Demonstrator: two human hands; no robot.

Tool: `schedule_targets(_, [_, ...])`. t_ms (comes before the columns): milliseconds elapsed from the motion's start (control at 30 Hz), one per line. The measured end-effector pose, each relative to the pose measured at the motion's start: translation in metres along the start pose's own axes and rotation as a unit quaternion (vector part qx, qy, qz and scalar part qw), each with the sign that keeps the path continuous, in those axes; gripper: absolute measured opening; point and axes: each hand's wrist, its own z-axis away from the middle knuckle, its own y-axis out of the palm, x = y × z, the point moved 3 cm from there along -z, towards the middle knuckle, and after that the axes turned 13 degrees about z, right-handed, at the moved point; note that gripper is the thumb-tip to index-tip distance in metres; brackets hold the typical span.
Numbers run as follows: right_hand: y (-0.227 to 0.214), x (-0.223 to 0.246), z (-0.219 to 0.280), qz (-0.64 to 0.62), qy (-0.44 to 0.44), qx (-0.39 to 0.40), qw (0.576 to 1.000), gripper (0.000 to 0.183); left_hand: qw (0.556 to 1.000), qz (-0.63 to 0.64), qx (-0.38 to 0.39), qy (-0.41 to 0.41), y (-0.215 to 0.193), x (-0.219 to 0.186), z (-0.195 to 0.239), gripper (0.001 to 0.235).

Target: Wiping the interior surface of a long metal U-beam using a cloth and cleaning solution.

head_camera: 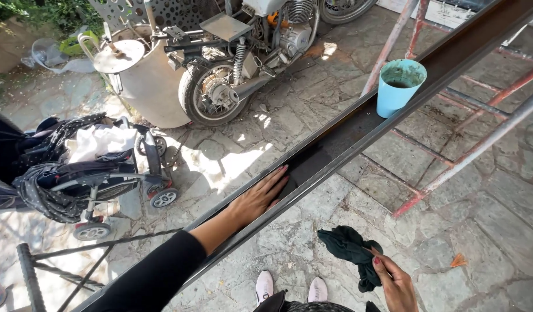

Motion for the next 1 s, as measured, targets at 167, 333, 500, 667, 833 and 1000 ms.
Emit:
schedule_targets(167, [-0.003,-0.013,-0.002,0.050,0.033,0.022,0.998,0.049,0.999,0.044,0.007,0.011,0.004,0.004,-0.033,0.062])
schedule_targets(333, [0.002,-0.014,-0.001,0.048,0.016,0.030,0.998,0.046,0.998,-0.026,-0.039,0.035,0.008,0.002,-0.063,0.065])
schedule_targets(500, [0.009,-0.005,0.008,0.097,-0.021,0.035,0.994,0.045,0.999,0.050,-0.008,-0.002,0.010,0.008,0.035,0.062])
schedule_targets(667, [0.022,-0.004,0.003,0.137,-0.024,0.050,0.989,0.046,0.986,0.162,0.020,-0.020,0.004,0.006,0.089,0.061])
schedule_targets(833, [0.046,0.018,0.011,0.171,-0.022,0.101,0.980,0.048,0.986,0.167,-0.014,0.002,0.008,0.007,0.085,0.062])
schedule_targets(1000, [0.083,0.010,0.010,0.140,-0.109,0.101,0.979,0.046,0.991,0.133,-0.028,0.012,0.024,0.014,0.083,0.062])
